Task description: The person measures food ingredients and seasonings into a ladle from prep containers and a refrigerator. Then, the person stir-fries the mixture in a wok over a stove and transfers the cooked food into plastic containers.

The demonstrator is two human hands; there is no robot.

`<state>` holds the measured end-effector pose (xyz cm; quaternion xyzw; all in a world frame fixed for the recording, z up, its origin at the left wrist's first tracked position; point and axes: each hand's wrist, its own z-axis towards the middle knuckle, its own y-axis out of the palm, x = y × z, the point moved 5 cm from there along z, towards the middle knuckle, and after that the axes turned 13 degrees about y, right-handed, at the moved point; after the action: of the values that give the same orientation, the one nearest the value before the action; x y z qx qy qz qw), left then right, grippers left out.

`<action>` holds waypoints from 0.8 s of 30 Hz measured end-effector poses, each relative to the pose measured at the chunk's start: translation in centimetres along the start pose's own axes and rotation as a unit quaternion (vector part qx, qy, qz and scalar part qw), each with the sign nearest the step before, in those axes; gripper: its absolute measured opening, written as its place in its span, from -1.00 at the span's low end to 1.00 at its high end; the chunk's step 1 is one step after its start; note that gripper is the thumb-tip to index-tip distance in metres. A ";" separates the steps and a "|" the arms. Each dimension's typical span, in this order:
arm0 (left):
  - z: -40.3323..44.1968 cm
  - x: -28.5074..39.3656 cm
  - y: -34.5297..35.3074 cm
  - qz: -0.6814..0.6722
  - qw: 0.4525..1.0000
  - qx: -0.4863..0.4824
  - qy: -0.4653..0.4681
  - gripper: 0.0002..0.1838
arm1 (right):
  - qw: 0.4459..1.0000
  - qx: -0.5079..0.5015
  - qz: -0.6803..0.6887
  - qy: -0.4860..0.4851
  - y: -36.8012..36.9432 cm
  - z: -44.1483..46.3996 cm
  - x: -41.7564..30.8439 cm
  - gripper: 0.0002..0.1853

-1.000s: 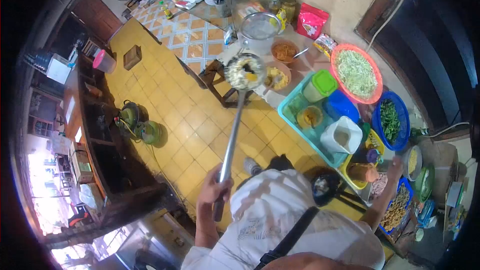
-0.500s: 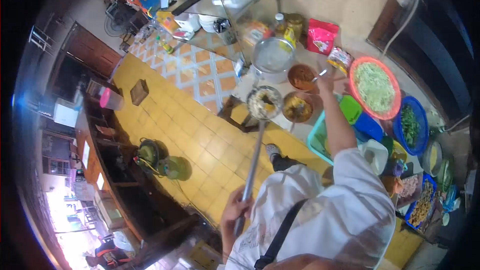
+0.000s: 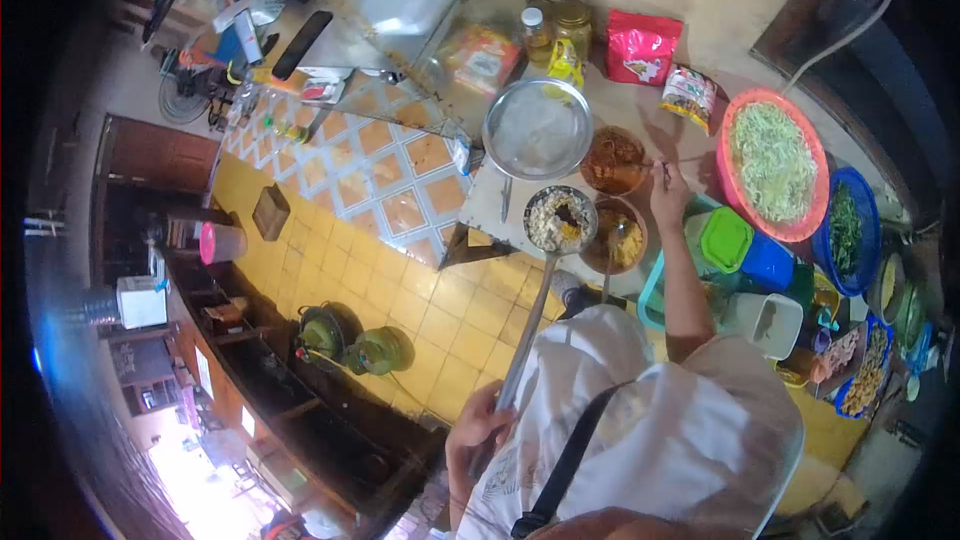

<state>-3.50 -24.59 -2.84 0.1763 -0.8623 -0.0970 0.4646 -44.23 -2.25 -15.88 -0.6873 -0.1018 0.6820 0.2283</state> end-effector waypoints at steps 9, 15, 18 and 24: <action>2.7 3.2 -0.7 0.041 0.999 -0.024 -0.021 -0.69 | 0.985 0.048 0.131 0.105 0.6 -0.4 4.9 -0.70; 3.0 3.5 -0.9 0.005 0.999 0.006 -0.033 -0.72 | 0.920 0.077 0.332 0.195 0.2 -0.8 6.3 -0.71; 3.2 3.9 -0.9 0.034 0.999 -0.022 -0.021 -0.71 | 0.905 0.062 0.363 0.215 -0.2 -0.9 6.5 -0.73; 3.6 4.1 -0.9 0.054 0.998 -0.040 -0.018 -0.70 | 0.912 0.067 0.355 0.196 -2.5 -2.3 1.8 -0.74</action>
<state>-8.40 -27.00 -2.01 0.1096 -0.8743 -0.1092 0.4600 -41.42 0.33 -16.46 -0.7814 0.2413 0.5746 0.0323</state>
